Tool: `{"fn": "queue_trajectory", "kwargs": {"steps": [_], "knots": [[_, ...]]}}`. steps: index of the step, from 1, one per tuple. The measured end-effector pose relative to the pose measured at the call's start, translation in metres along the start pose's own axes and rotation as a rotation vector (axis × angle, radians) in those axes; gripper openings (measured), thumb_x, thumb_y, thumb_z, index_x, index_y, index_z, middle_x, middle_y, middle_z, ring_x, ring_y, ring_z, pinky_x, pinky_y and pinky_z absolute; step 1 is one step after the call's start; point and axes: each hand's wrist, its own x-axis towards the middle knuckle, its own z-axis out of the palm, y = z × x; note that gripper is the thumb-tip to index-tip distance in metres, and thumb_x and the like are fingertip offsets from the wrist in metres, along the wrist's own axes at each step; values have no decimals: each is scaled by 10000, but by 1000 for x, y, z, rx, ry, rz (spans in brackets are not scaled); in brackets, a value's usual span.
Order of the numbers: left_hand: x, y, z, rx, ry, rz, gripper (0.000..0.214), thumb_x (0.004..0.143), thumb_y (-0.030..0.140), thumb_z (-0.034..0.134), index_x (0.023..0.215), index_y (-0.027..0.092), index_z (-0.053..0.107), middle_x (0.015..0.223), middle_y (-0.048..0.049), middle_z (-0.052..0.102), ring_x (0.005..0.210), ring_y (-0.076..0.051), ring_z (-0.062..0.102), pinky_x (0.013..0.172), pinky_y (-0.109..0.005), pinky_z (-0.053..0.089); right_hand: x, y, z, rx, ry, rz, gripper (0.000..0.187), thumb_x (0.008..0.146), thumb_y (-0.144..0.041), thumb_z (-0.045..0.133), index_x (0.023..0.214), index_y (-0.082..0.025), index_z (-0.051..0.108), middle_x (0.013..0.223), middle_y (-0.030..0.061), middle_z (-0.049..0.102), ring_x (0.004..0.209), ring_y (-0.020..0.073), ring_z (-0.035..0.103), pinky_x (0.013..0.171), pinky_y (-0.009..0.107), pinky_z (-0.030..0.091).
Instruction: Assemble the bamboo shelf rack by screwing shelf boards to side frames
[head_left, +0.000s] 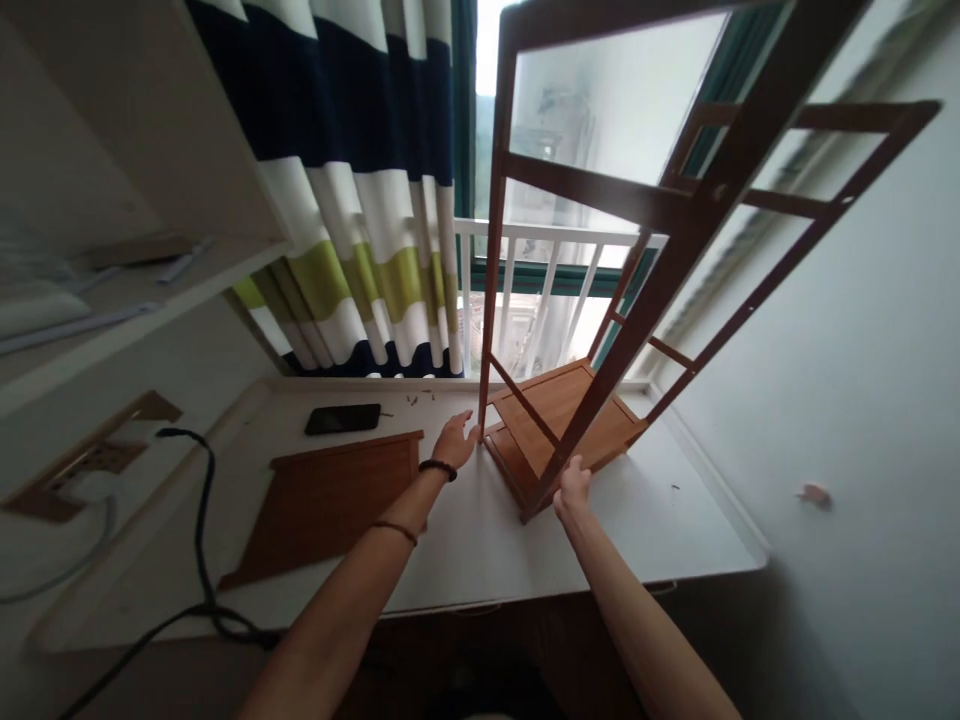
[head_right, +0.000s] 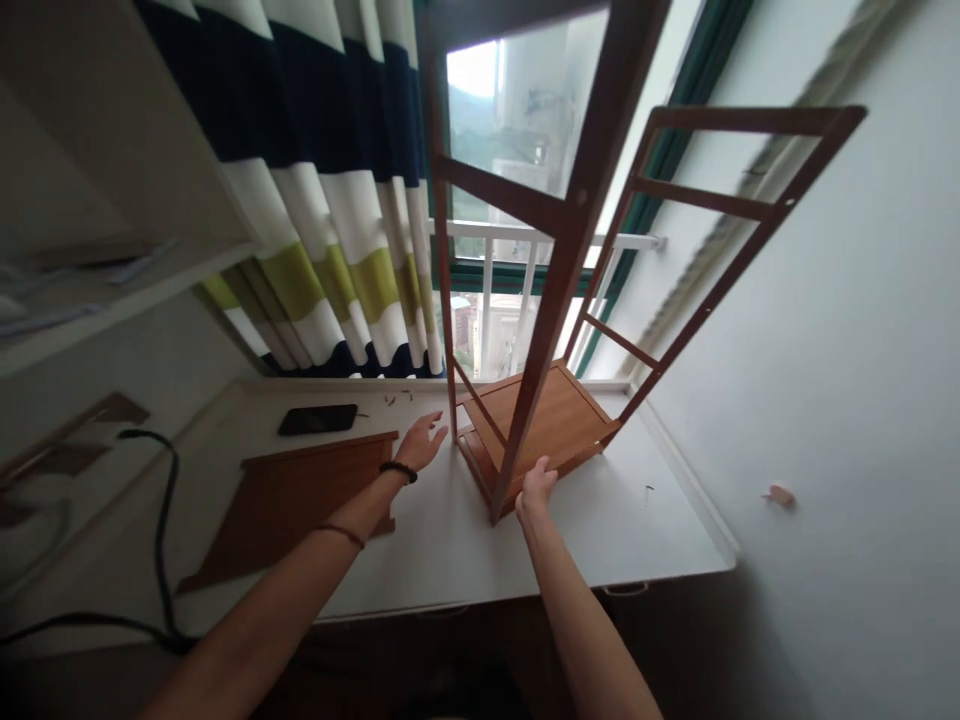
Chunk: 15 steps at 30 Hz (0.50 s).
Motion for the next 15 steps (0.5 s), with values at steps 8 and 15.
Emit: {"fn": "queue_trajectory", "kwargs": {"steps": [8, 15], "knots": [[-28, -102, -55, 436, 87, -350, 341, 864, 317, 525, 1167, 160, 517, 1179, -94, 547, 998, -211, 568, 827, -426, 492, -22, 30, 74, -150, -252, 85, 485, 893, -553, 249, 989, -183, 548, 889, 66, 638, 837, 187, 621, 684, 299, 509], [-13, -183, -94, 631, 15, -533, 362, 860, 330, 528, 1180, 162, 508, 1208, -98, 530, 1034, -225, 551, 856, -450, 473, -41, 70, 81, -464, -500, 22, 430, 794, -594, 430, 606, -211, 485, 528, -2, 529, 519, 153, 516, 529, 265, 418]]}}
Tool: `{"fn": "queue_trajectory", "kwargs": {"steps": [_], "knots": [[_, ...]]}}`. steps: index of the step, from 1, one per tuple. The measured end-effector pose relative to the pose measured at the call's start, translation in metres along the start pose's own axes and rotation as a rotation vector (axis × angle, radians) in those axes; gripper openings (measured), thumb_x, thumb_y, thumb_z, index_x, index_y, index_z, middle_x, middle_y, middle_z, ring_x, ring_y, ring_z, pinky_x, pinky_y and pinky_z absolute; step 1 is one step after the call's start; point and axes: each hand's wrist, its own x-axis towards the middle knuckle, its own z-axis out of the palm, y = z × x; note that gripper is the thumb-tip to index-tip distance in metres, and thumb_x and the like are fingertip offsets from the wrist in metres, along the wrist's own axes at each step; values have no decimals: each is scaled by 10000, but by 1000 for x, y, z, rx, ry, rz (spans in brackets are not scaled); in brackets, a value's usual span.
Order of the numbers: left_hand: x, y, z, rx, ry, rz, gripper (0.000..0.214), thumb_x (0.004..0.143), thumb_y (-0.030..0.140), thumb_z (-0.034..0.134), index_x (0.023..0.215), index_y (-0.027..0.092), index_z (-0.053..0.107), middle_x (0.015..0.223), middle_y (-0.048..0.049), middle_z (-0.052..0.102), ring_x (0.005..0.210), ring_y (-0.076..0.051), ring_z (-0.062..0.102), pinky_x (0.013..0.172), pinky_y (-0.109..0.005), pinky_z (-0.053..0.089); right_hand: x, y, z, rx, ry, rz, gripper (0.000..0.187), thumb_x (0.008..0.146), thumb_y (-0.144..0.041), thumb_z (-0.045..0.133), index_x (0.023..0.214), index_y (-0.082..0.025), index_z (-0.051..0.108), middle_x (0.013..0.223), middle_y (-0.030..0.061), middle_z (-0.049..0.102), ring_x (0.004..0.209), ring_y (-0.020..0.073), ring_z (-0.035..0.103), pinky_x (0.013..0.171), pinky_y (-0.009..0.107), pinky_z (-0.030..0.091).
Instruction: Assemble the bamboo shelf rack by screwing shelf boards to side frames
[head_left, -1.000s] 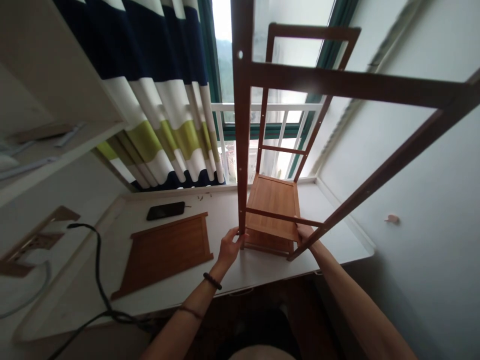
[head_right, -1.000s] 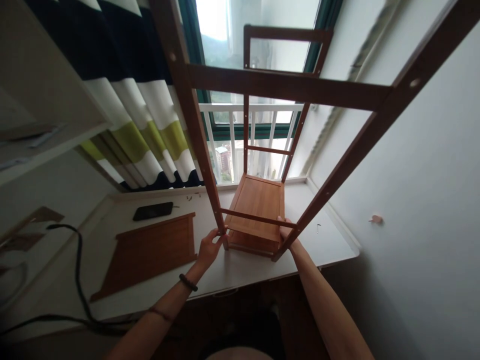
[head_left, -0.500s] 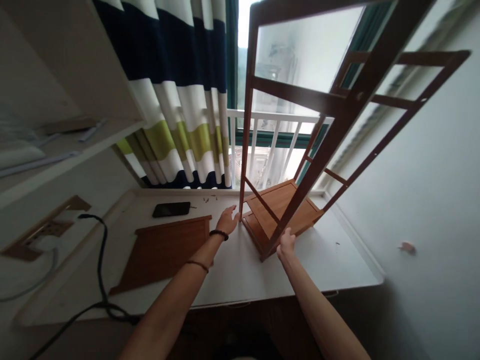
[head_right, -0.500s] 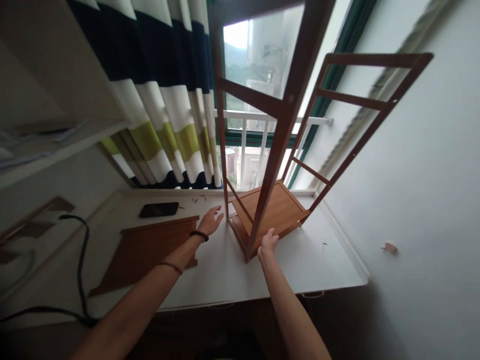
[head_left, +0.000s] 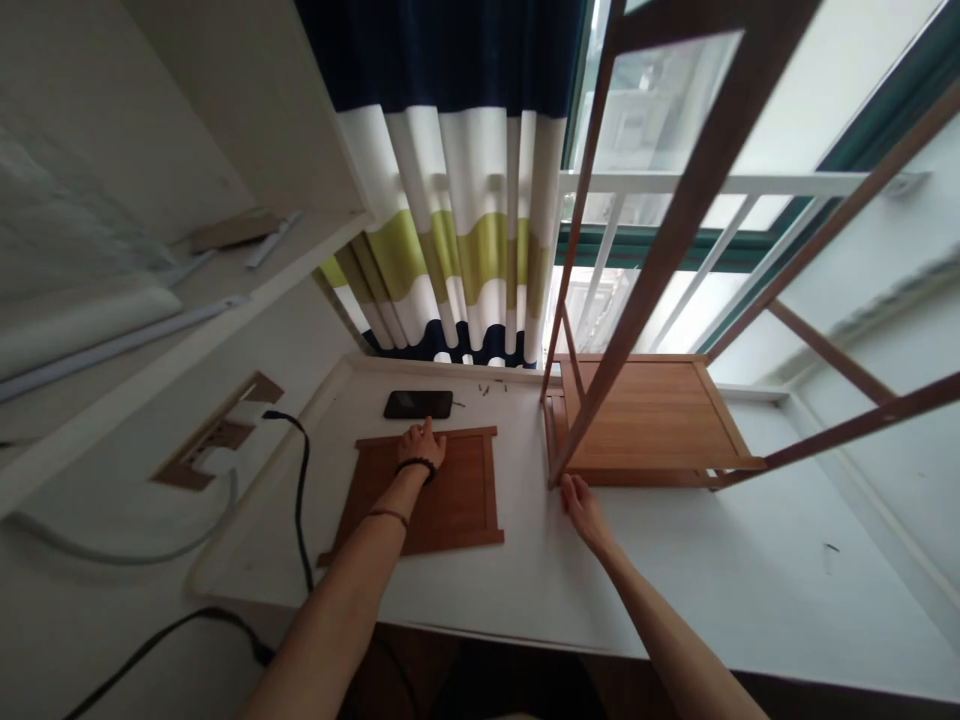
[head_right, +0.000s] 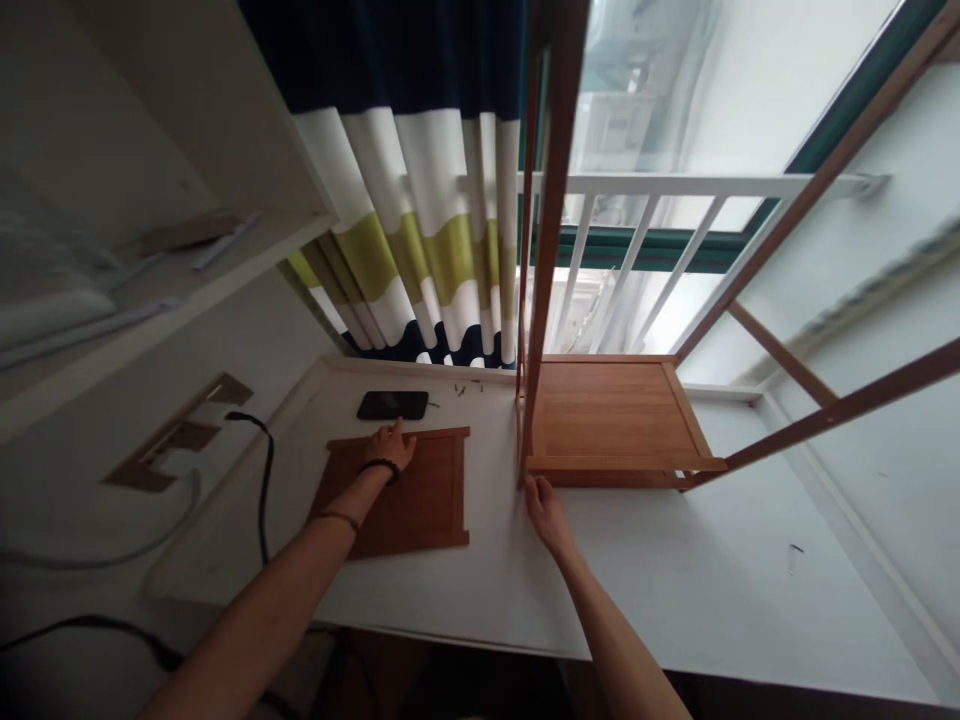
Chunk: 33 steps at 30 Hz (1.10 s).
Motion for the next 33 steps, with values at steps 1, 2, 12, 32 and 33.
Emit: {"fn": "queue_trajectory", "kwargs": {"steps": [1, 2, 12, 32, 33], "knots": [[8, -7, 2, 18, -13, -13, 374, 859, 339, 527, 1189, 164, 501, 1215, -97, 525, 1044, -229, 545, 867, -460, 463, 0, 6, 3, -45, -38, 13, 424, 786, -570, 456, 560, -212, 462, 475, -12, 499, 475, 145, 496, 500, 260, 400], [14, -14, 5, 33, -25, -24, 397, 858, 351, 524, 1206, 164, 490, 1221, -102, 520, 1060, -238, 535, 880, -469, 449, 2, 12, 6, -88, -68, 34, 406, 782, -536, 477, 537, -213, 449, 437, -19, 479, 435, 138, 480, 468, 255, 382], [37, -23, 20, 106, -29, -21, 560, 838, 383, 393, 1374, 225, 355, 1227, -167, 472, 1140, -342, 426, 907, -481, 338, 21, 28, 11, -270, -257, 219, 314, 781, -312, 424, 485, -209, 427, 313, -33, 466, 250, 115, 419, 292, 207, 290], [-12, -5, 19, 71, 89, 181, 533, 850, 304, 373, 1348, 115, 376, 1288, -206, 433, 1219, -336, 369, 1046, -516, 198, 17, 23, 6, -8, -257, 208, 390, 748, -492, 536, 520, -180, 484, 372, -15, 509, 304, 124, 491, 309, 214, 384], [-20, 2, 20, 63, 83, 241, 523, 847, 291, 379, 1342, 123, 387, 1301, -192, 428, 1238, -324, 354, 1066, -500, 176, 16, 23, 4, 19, -245, 200, 420, 749, -538, 520, 534, -179, 488, 402, -3, 529, 332, 130, 516, 332, 222, 412]]}}
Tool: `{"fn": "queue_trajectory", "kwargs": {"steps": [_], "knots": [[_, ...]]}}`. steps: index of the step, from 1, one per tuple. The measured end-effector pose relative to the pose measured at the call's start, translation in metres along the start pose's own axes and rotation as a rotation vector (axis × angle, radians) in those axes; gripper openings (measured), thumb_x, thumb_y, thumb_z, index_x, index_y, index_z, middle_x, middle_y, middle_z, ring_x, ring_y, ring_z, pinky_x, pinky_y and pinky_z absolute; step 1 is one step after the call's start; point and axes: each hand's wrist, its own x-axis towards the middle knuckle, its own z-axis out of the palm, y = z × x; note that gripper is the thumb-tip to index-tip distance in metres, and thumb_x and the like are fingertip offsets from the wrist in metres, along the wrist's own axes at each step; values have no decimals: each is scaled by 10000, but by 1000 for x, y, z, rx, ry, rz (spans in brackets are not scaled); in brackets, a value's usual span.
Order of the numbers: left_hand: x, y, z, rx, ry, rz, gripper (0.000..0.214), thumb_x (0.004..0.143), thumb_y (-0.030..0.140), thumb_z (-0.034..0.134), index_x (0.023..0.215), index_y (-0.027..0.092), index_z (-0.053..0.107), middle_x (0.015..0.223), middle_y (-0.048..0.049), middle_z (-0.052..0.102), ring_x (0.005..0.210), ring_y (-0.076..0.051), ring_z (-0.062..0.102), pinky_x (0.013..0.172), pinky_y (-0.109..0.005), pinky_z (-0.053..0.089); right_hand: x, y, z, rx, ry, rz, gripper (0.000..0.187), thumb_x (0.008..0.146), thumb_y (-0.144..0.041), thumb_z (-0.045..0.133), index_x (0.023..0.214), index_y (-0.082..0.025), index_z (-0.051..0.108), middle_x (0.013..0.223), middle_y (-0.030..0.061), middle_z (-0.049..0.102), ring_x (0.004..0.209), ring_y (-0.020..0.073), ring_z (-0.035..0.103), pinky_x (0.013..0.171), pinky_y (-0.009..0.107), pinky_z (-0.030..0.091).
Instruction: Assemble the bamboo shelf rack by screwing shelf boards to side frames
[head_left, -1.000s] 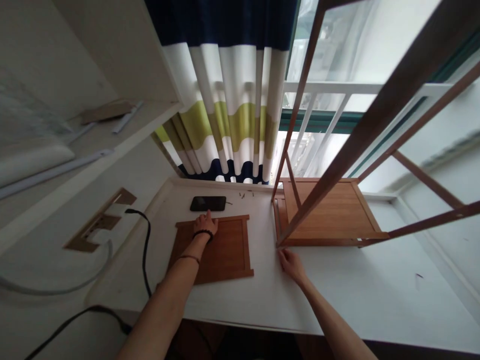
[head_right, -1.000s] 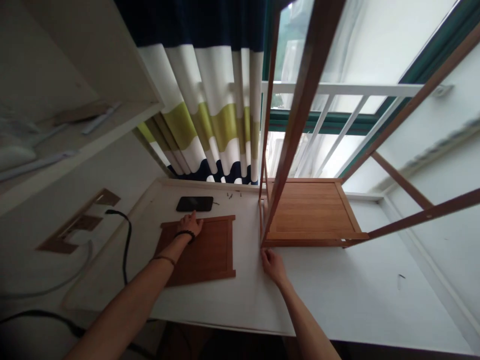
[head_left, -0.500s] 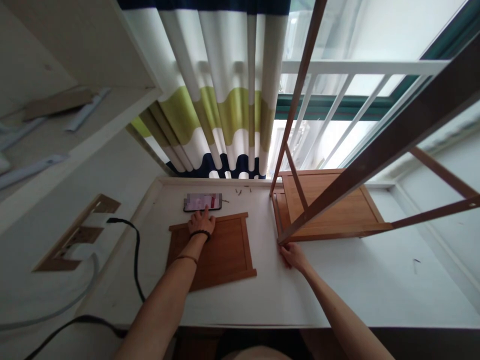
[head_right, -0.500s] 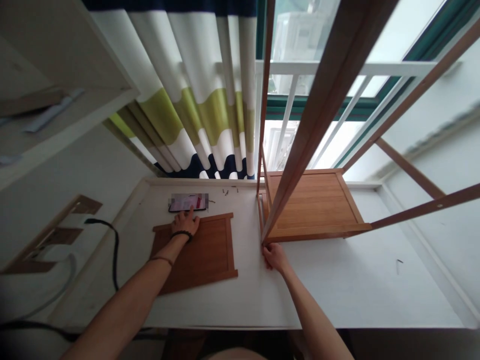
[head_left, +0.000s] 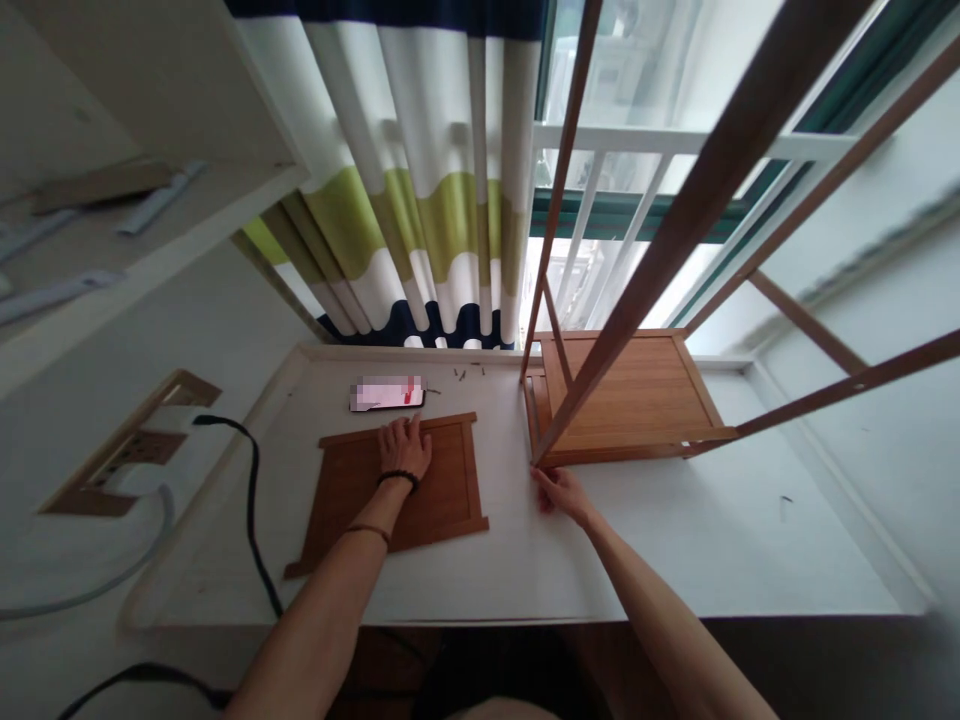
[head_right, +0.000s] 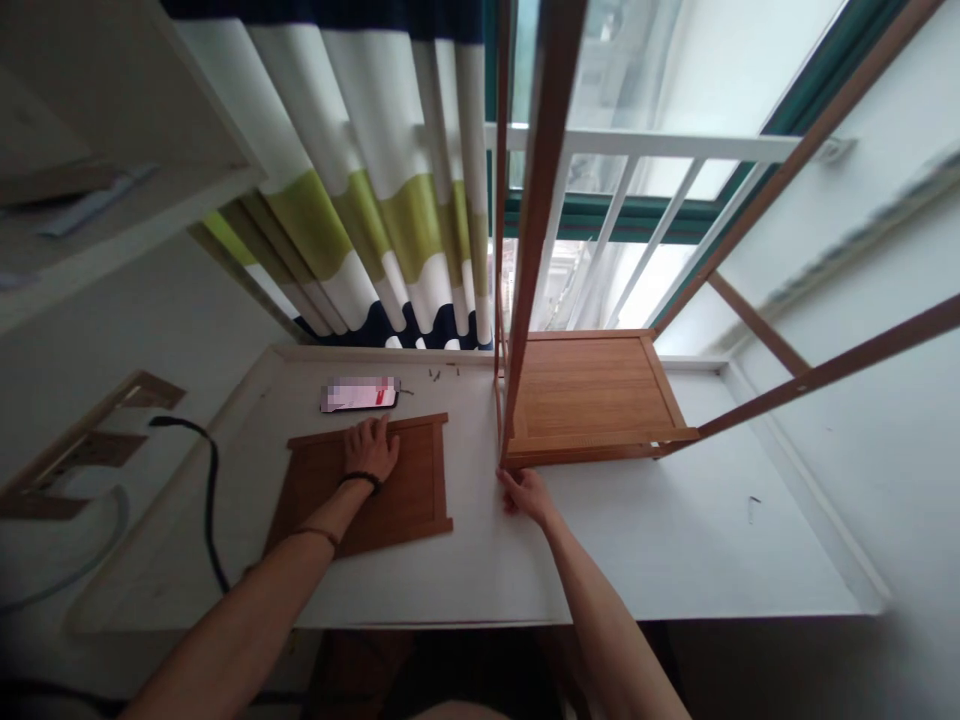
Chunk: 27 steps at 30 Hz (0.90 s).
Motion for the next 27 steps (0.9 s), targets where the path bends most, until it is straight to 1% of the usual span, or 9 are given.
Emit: {"fn": "queue_trajectory", "kwargs": {"steps": [4, 9, 12, 14, 17, 20, 23, 25, 27], "knots": [[-28, 46, 6, -65, -50, 253, 486, 830, 249, 410, 1309, 175, 436, 1330, -131, 437, 1282, -258, 326, 1114, -413, 155, -4, -4, -6, 72, 112, -53, 543, 804, -663, 314, 607, -184, 477, 552, 46, 610, 473, 131, 590, 473, 243, 505], [-61, 111, 31, -154, -145, 433, 531, 813, 293, 458, 1331, 189, 413, 1355, -104, 451, 1284, -229, 357, 1104, -354, 223, 3, -2, -30, -84, 215, -77, 474, 848, -546, 350, 615, -172, 527, 542, 45, 612, 507, 156, 597, 512, 271, 501], [-74, 141, 44, -162, -156, 388, 525, 849, 324, 404, 1346, 156, 392, 1429, -145, 360, 1339, -302, 265, 1106, -484, 151, -5, 7, -83, -262, 359, -86, 309, 790, -430, 504, 647, -168, 584, 595, 41, 626, 625, 179, 613, 658, 303, 499], [-78, 156, 49, -158, -150, 354, 520, 865, 354, 380, 1344, 153, 394, 1453, -149, 325, 1360, -325, 212, 1099, -537, 93, -22, 16, -132, -381, 525, -82, 244, 793, -358, 481, 806, -161, 625, 846, 89, 662, 879, 225, 603, 832, 356, 450], [-76, 173, 52, -157, -135, 343, 514, 876, 363, 368, 1337, 139, 404, 1420, -146, 387, 1355, -280, 247, 1115, -485, 103, -57, 35, -210, -541, 801, -28, 420, 768, -251, 441, 1159, -127, 530, 1321, 169, 435, 1258, 299, 342, 1025, 466, 251], [-69, 180, 51, -159, -100, 353, 477, 895, 336, 330, 1318, 141, 435, 1362, -136, 467, 1335, -256, 294, 1117, -451, 129, -87, 62, -271, -645, 995, 104, 623, 744, -257, 451, 1328, -62, 355, 1452, 225, 196, 1342, 364, 147, 1047, 547, 128], [-63, 177, 50, -166, -86, 420, 442, 891, 391, 361, 1282, 225, 483, 1330, -69, 510, 1321, -228, 318, 1127, -411, 125, -98, 92, -306, -703, 1066, 236, 680, 765, -306, 417, 1337, 41, 302, 1414, 306, 232, 1329, 403, 174, 1043, 559, 144], [-61, 173, 51, -168, -81, 446, 429, 881, 429, 382, 1252, 252, 505, 1337, -54, 496, 1319, -222, 313, 1130, -402, 123, -95, 110, -312, -748, 1050, 273, 636, 799, -310, 356, 1316, 59, 340, 1380, 310, 311, 1314, 385, 247, 1048, 522, 191], [-60, 170, 52, -167, -69, 430, 459, 868, 457, 400, 1255, 230, 494, 1357, -81, 459, 1319, -247, 297, 1123, -426, 132, -90, 124, -307, -809, 1058, 271, 616, 838, -303, 275, 1332, 63, 315, 1402, 299, 292, 1330, 364, 231, 1055, 513, 186]]}}
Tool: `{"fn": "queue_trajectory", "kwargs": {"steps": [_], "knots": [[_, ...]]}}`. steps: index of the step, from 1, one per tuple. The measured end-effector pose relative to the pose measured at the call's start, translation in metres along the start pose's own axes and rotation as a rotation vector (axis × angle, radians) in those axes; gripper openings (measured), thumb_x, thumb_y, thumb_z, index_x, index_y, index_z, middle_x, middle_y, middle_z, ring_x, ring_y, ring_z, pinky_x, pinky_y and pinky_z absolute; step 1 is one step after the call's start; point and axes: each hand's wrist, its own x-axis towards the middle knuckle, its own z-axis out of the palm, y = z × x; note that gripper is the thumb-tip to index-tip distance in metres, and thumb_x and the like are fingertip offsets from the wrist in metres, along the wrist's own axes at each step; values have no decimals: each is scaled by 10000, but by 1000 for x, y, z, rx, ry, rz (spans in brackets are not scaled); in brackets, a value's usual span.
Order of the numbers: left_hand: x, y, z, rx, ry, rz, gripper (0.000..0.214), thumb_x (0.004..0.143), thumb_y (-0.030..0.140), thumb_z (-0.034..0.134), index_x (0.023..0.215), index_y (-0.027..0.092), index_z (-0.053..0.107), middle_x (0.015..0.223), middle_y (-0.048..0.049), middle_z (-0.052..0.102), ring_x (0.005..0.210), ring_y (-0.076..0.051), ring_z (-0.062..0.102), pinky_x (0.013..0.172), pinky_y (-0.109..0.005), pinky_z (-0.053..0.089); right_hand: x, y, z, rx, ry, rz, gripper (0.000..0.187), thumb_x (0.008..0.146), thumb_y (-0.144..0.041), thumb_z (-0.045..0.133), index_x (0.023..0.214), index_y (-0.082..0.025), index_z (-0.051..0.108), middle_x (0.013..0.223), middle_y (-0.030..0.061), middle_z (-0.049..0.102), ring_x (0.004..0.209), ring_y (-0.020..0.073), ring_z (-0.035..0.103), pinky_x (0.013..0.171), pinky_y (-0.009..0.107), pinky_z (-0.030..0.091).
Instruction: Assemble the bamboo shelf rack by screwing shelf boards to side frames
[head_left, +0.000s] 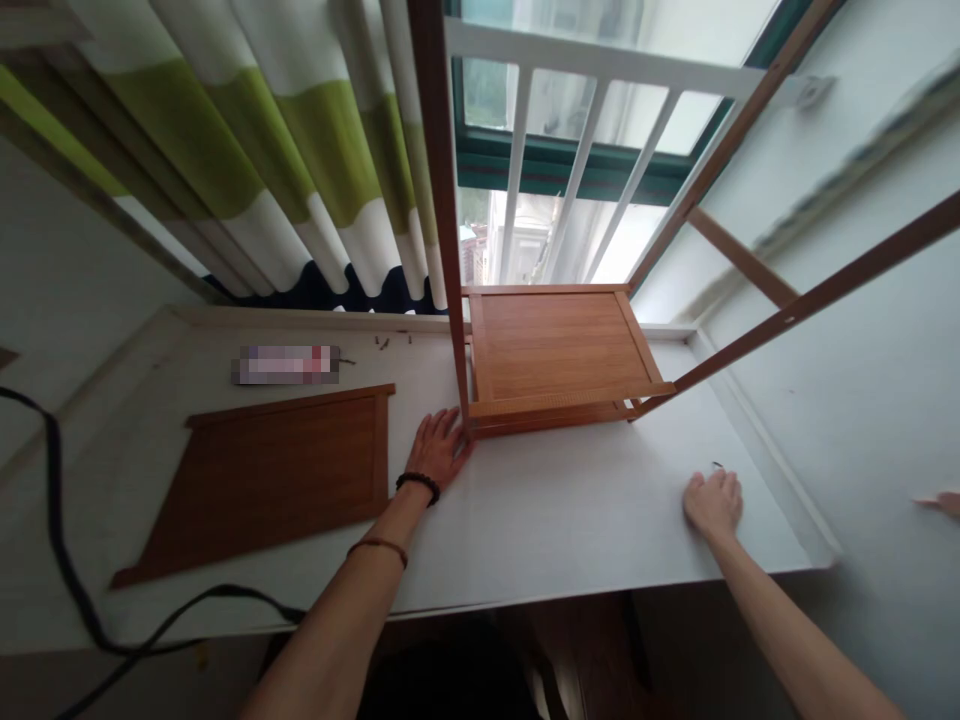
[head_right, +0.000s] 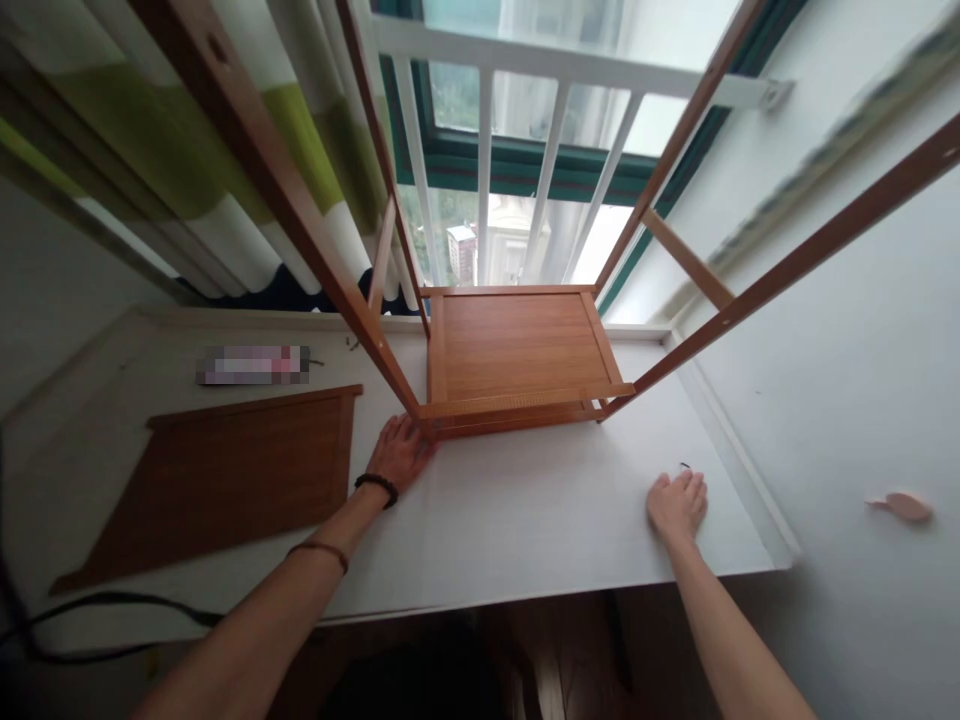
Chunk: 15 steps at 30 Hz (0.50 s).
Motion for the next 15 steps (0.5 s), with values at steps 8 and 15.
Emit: {"fn": "queue_trajectory", "kwargs": {"steps": [8, 15], "knots": [[-1, 1, -1, 11, 68, -59, 489, 840, 497, 427, 1147, 129, 524, 1167, -167, 522, 1149, -304, 418, 1018, -456, 280, -15, 3, 13, -32, -2, -193, 649, 853, -355, 259, 1348, 62, 310, 1414, 266, 315, 1341, 324, 247, 1062, 457, 217], [-2, 2, -4, -4, -2, 30, 379, 893, 438, 346, 993, 153, 576, 979, -127, 582, 977, -270, 489, 880, -411, 355, -32, -32, 28, -43, -27, -379, 628, 894, -356, 181, 1352, 48, 326, 1441, 235, 292, 1361, 312, 205, 1081, 483, 165]]}}
